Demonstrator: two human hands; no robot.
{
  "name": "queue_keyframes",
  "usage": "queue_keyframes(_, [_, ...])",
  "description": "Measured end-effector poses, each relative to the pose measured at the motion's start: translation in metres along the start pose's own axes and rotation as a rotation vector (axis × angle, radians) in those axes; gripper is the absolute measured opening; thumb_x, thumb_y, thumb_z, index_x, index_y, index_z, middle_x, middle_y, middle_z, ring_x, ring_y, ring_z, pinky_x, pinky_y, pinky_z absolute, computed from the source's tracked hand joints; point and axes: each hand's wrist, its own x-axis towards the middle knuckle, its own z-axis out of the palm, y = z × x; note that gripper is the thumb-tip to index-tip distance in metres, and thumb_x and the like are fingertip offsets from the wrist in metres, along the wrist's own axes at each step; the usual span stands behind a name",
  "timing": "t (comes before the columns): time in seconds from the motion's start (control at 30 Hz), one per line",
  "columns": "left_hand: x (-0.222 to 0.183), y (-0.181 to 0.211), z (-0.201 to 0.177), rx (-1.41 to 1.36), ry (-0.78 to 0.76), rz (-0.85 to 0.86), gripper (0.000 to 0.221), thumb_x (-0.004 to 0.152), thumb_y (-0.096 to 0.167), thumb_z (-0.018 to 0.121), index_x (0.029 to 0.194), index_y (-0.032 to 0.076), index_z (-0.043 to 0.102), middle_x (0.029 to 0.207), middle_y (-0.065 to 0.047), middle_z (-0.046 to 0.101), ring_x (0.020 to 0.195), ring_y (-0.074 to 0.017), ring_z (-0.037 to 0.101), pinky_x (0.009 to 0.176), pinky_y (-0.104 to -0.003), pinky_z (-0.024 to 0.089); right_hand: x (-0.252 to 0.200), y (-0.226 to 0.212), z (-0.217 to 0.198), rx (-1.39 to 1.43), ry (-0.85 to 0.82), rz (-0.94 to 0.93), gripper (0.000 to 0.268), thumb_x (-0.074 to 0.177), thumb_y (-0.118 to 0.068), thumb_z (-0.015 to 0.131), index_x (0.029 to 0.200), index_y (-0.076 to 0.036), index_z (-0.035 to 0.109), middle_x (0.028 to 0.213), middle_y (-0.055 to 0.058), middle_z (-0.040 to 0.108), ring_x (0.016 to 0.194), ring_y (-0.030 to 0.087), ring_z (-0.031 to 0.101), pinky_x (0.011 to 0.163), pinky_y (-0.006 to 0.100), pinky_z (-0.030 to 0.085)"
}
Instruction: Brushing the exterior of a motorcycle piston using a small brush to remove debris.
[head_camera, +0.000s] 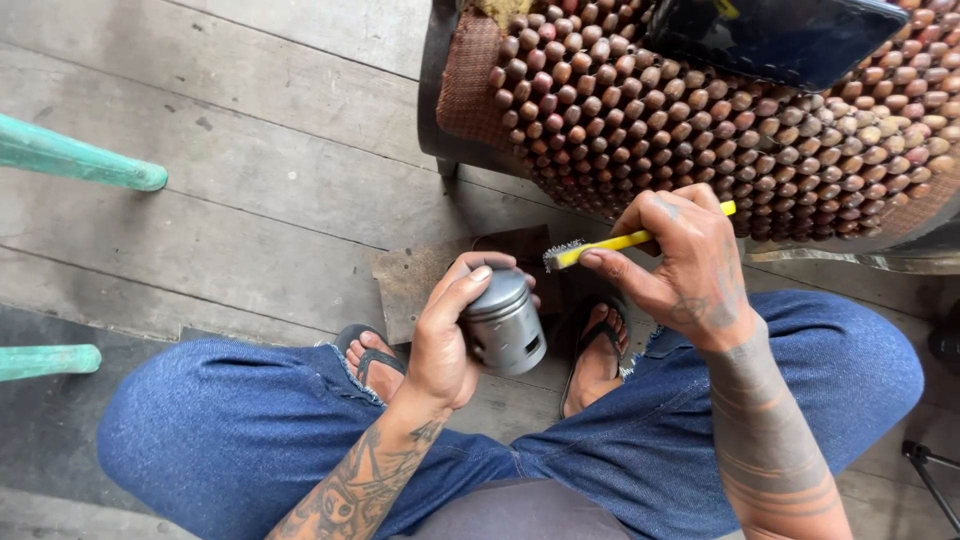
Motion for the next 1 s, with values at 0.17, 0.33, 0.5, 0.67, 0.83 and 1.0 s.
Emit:
queue_keyframes(0.17, [0.001, -0.001, -0.006, -0.1, -0.059, -0.051, 0.036, 0.092, 0.028, 0.057, 0.109, -0.003, 0.063, 0.092, -0.031, 0.071, 0.08, -0.0375, 0.076, 0.075, -0.048, 0.063, -0.001, 0.009, 0.004, -0.001, -0.002, 0.008, 0.037, 0.092, -0.05, 0.075, 0.085, -0.015, 0.064, 0.063, 0.01, 0.053, 0.065, 0.036, 0.058, 0.075, 0.044, 0.048])
queue_keyframes(0.33, [0.0, 0.001, -0.012, -0.084, -0.049, -0.108, 0.039, 0.09, 0.028, 0.056, 0.111, -0.003, 0.064, 0.093, -0.03, 0.071, 0.08, -0.0378, 0.076, 0.074, -0.051, 0.063, 0.008, -0.012, 0.0, -0.053, 0.006, -0.053, 0.04, 0.092, -0.051, 0.071, 0.081, -0.014, 0.06, 0.064, 0.012, 0.056, 0.064, 0.039, 0.062, 0.068, 0.047, 0.05])
queue_keyframes(0.5, [0.005, 0.0, -0.03, -0.084, -0.022, -0.096, 0.044, 0.099, 0.023, 0.043, 0.127, -0.007, 0.058, 0.116, -0.026, 0.066, 0.101, -0.039, 0.064, 0.092, -0.047, 0.05, 0.009, -0.04, -0.003, 0.206, -0.094, -0.078, 0.035, 0.085, -0.042, 0.07, 0.074, -0.01, 0.058, 0.06, 0.009, 0.06, 0.054, 0.03, 0.061, 0.051, 0.039, 0.044])
queue_keyframes(0.67, [0.044, 0.003, -0.077, 0.232, 0.046, -0.363, 0.05, 0.104, 0.027, 0.021, 0.144, 0.002, 0.038, 0.145, -0.029, 0.048, 0.127, -0.0458, 0.046, 0.1, -0.066, 0.035, 0.007, -0.035, 0.004, 0.292, -0.077, -0.195, 0.041, 0.087, -0.044, 0.062, 0.072, -0.008, 0.05, 0.062, 0.008, 0.058, 0.055, 0.03, 0.055, 0.059, 0.038, 0.042])
queue_keyframes(0.83, [0.027, -0.004, -0.057, 0.209, 0.056, -0.18, 0.053, 0.103, 0.027, 0.023, 0.141, -0.007, 0.039, 0.138, -0.037, 0.049, 0.129, -0.0478, 0.049, 0.105, -0.059, 0.039, 0.006, -0.043, 0.005, 0.261, -0.051, -0.242, 0.038, 0.085, -0.048, 0.062, 0.08, -0.011, 0.06, 0.067, 0.005, 0.059, 0.062, 0.027, 0.057, 0.075, 0.038, 0.042])
queue_keyframes(1.0, [0.012, 0.004, -0.017, 0.247, 0.174, -0.144, 0.057, 0.096, 0.026, 0.025, 0.142, -0.003, 0.044, 0.135, -0.029, 0.055, 0.125, -0.0359, 0.053, 0.108, -0.051, 0.042, 0.007, -0.04, 0.004, 0.205, -0.047, -0.207, 0.04, 0.086, -0.05, 0.061, 0.074, -0.012, 0.057, 0.065, 0.002, 0.061, 0.059, 0.023, 0.056, 0.082, 0.037, 0.041])
